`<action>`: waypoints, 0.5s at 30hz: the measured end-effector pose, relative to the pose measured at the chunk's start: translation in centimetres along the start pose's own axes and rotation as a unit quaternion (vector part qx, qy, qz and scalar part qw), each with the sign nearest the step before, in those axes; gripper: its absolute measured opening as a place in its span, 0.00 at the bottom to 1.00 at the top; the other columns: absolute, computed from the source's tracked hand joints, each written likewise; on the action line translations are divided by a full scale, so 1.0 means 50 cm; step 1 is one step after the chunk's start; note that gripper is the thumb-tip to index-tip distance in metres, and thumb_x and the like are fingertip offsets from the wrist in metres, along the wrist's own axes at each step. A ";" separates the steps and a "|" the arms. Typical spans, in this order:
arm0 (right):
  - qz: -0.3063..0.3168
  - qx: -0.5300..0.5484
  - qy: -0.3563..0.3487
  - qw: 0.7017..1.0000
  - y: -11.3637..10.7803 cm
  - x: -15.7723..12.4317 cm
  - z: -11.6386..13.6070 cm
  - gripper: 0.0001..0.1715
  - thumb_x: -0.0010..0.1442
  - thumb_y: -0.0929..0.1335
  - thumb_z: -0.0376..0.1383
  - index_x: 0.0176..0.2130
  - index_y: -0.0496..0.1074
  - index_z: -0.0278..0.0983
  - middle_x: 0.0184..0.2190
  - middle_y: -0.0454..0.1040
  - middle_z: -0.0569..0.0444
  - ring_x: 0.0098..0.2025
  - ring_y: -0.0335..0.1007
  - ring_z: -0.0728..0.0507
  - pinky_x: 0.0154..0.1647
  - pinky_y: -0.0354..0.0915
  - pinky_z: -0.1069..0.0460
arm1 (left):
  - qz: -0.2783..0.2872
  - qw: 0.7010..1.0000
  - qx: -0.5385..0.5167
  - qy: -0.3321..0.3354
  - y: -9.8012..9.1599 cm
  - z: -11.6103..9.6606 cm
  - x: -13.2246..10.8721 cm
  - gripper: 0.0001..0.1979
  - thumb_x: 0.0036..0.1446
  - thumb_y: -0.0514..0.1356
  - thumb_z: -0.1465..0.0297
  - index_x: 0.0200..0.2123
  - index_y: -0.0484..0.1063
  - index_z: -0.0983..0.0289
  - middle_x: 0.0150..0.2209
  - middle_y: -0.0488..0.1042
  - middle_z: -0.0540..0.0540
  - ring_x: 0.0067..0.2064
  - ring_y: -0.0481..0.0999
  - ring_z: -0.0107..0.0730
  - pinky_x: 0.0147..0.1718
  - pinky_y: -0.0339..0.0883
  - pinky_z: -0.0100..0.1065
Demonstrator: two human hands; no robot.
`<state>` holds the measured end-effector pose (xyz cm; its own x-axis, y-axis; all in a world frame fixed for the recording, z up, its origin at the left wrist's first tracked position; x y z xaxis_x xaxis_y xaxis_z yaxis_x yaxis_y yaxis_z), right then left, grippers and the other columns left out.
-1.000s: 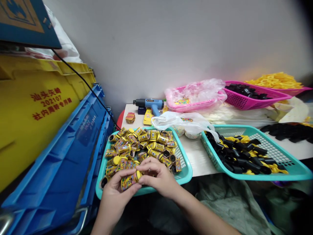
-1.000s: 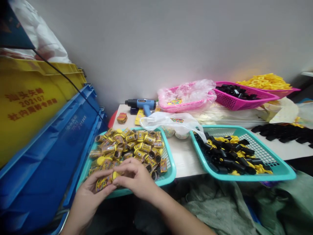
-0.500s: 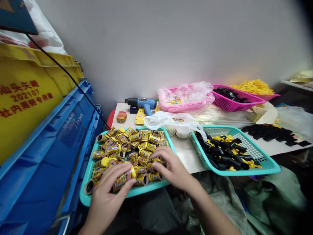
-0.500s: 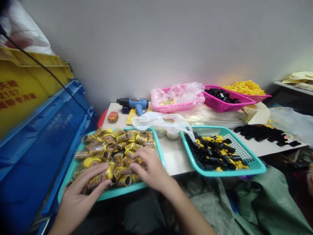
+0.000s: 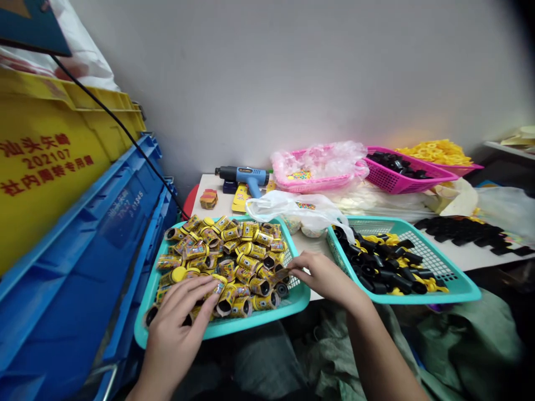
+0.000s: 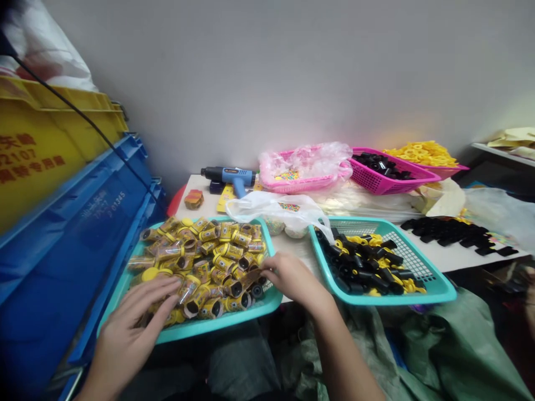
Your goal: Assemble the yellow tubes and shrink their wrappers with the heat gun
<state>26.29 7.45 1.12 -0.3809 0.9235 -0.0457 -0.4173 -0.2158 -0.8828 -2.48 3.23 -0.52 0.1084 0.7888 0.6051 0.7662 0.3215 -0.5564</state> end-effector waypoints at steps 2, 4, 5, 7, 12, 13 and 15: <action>0.015 -0.006 0.014 1.000 -0.013 0.002 0.014 0.14 0.62 0.64 0.31 0.44 0.77 0.43 0.36 0.77 0.53 0.38 0.71 0.45 0.40 0.61 0.53 | 0.016 0.999 -0.036 0.002 0.007 -0.023 0.011 0.08 0.57 0.61 0.71 0.40 0.77 0.56 0.41 0.80 0.51 0.44 0.77 0.33 0.51 0.66 0.34; 0.017 -0.027 0.041 0.999 -0.024 0.005 0.023 0.20 0.61 0.64 0.30 0.51 0.72 0.44 0.37 0.77 0.54 0.38 0.73 0.44 0.38 0.61 0.53 | 0.032 0.998 -0.054 0.012 0.016 -0.039 0.019 0.08 0.57 0.61 0.71 0.39 0.77 0.56 0.40 0.81 0.50 0.43 0.78 0.32 0.49 0.68 0.32; 0.011 -0.032 0.060 0.998 -0.030 0.006 0.026 0.23 0.60 0.65 0.30 0.54 0.70 0.43 0.37 0.77 0.53 0.38 0.73 0.44 0.38 0.61 0.53 | 0.033 0.998 -0.059 0.013 0.020 -0.043 0.022 0.08 0.57 0.61 0.71 0.39 0.78 0.56 0.40 0.81 0.50 0.42 0.79 0.32 0.48 0.68 0.32; -0.005 -0.034 0.082 0.996 -0.045 0.005 0.035 0.20 0.59 0.65 0.30 0.51 0.69 0.40 0.36 0.77 0.53 0.37 0.72 0.44 0.36 0.60 0.53 | 0.028 0.997 -0.071 0.003 0.024 -0.049 0.027 0.08 0.56 0.61 0.70 0.39 0.78 0.56 0.40 0.81 0.50 0.43 0.79 0.32 0.47 0.69 0.31; 0.013 0.002 -0.092 0.996 -0.071 0.014 0.114 0.06 0.59 0.64 0.29 0.35 0.71 0.36 0.33 0.73 0.54 0.37 0.68 0.46 0.39 0.60 0.53 | 0.077 0.973 -0.177 -0.128 0.038 -0.069 0.050 0.13 0.53 0.64 0.66 0.44 0.77 0.56 0.43 0.81 0.52 0.46 0.79 0.37 0.48 0.71 0.36; 0.023 0.030 -0.141 0.989 -0.070 0.020 0.135 0.06 0.58 0.64 0.28 0.35 0.70 0.36 0.33 0.72 0.54 0.37 0.67 0.47 0.40 0.61 0.53 | 0.091 0.959 -0.212 -0.163 0.042 -0.074 0.056 0.16 0.52 0.64 0.66 0.45 0.77 0.57 0.41 0.81 0.53 0.43 0.79 0.37 0.45 0.73 0.36; 0.016 0.110 -0.196 0.974 -0.058 0.034 0.167 0.04 0.58 0.65 0.30 0.35 0.70 0.36 0.33 0.71 0.54 0.38 0.67 0.47 0.42 0.61 0.52 | 0.077 0.931 -0.278 -0.222 0.046 -0.079 0.066 0.18 0.49 0.65 0.66 0.46 0.76 0.60 0.34 0.81 0.53 0.36 0.80 0.35 0.39 0.75 0.34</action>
<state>19.94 6.99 7.53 -0.6639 0.7329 0.1486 -0.5511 -0.3452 -0.7597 2.15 4.52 2.46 0.0666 0.9815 0.1793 0.9862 -0.0374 -0.1614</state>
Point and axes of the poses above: each hand's wrist, its own x-axis towards the middle knuckle, its own y-axis out of the palm, z = x × y, the point moved 2 cm from there along x, towards the middle knuckle
